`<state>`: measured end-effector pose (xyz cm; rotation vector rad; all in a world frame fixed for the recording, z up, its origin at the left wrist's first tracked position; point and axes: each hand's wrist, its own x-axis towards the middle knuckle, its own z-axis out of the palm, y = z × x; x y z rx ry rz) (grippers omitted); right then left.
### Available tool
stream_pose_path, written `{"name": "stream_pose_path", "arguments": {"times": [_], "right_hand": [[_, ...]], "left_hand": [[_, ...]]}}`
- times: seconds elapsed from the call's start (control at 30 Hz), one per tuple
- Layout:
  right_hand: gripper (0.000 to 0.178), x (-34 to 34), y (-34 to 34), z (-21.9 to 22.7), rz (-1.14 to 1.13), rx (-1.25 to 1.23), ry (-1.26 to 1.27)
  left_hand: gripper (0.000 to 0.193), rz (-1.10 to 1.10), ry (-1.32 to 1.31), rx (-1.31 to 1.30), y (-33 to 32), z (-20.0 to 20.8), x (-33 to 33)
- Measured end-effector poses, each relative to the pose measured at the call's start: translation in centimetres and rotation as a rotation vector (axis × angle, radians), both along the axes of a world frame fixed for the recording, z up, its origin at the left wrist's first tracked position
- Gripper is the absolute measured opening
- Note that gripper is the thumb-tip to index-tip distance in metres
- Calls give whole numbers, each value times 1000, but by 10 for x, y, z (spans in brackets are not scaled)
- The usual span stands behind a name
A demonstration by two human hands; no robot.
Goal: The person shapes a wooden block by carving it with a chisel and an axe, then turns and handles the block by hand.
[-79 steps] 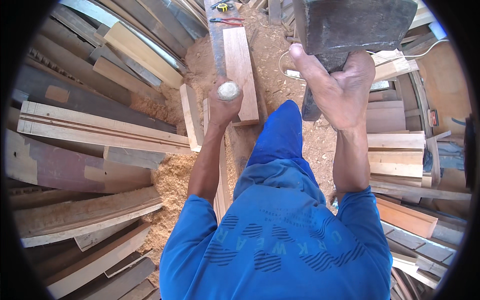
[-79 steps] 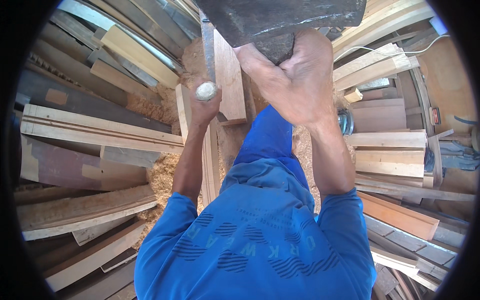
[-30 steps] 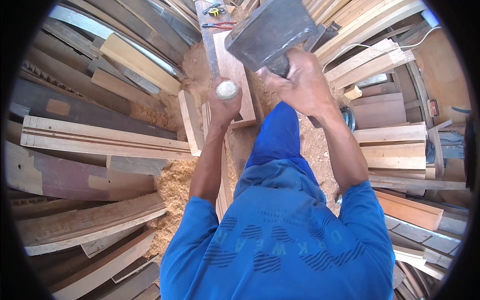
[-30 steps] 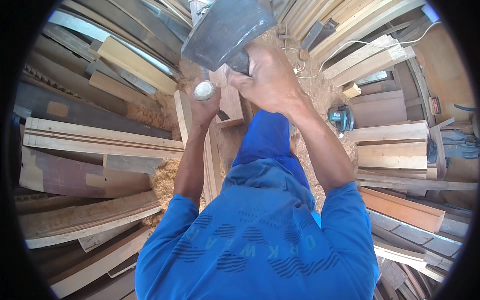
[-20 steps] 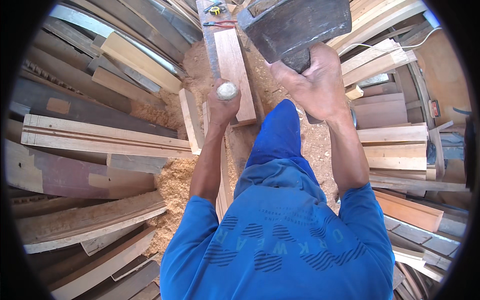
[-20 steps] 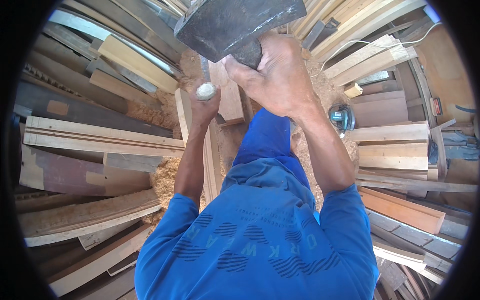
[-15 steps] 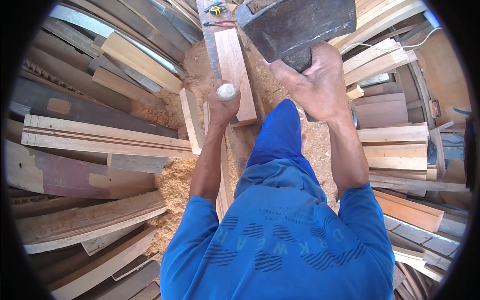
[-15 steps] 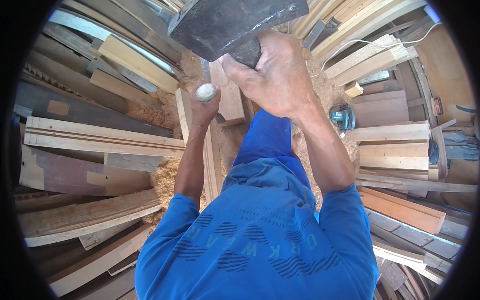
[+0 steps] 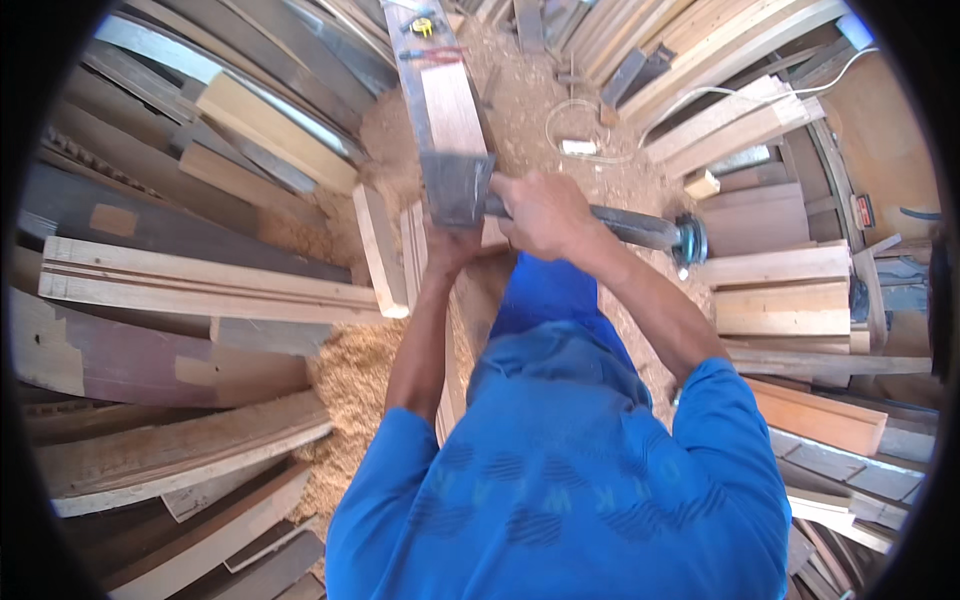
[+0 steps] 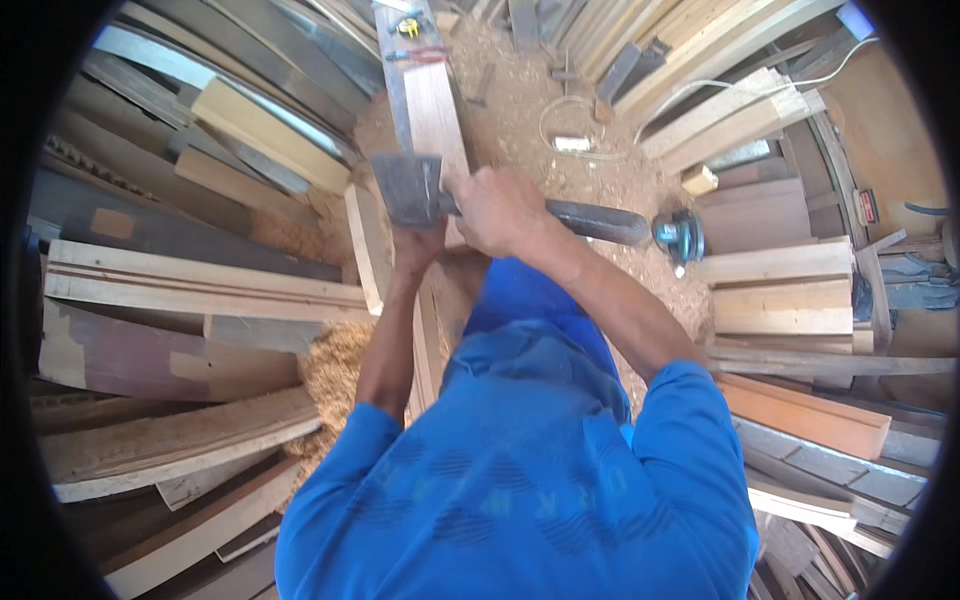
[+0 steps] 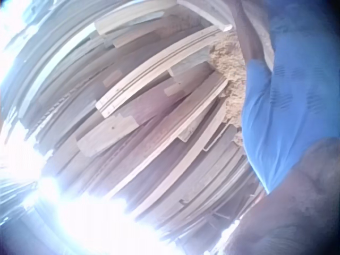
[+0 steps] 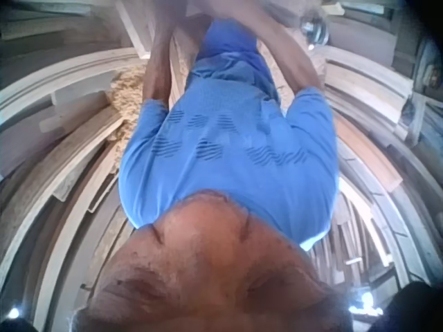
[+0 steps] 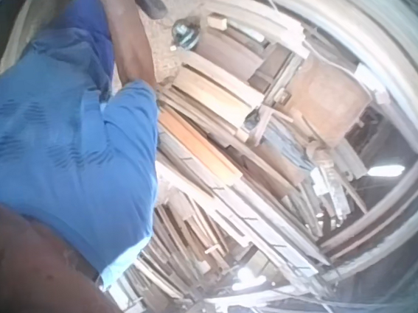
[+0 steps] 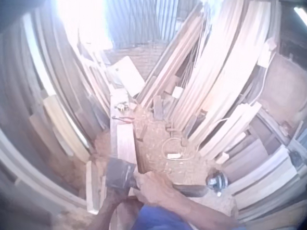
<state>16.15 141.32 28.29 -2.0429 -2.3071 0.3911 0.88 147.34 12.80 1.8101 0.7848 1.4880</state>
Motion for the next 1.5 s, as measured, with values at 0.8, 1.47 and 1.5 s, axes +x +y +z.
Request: {"name": "stream_pose_path", "arguments": {"times": [0.8, 1.47, 1.5], "right_hand": [[20, 29, -43, 84, -88, 574, 796], [22, 13, -30, 82, 89, 780, 849], [22, 12, -30, 83, 90, 779, 848]], "left_hand": [[19, 3, -34, -260, 24, 16, 18], [27, -48, -47, -137, 19, 27, 27], [26, -16, 50, -124, 17, 28, 26]]}}
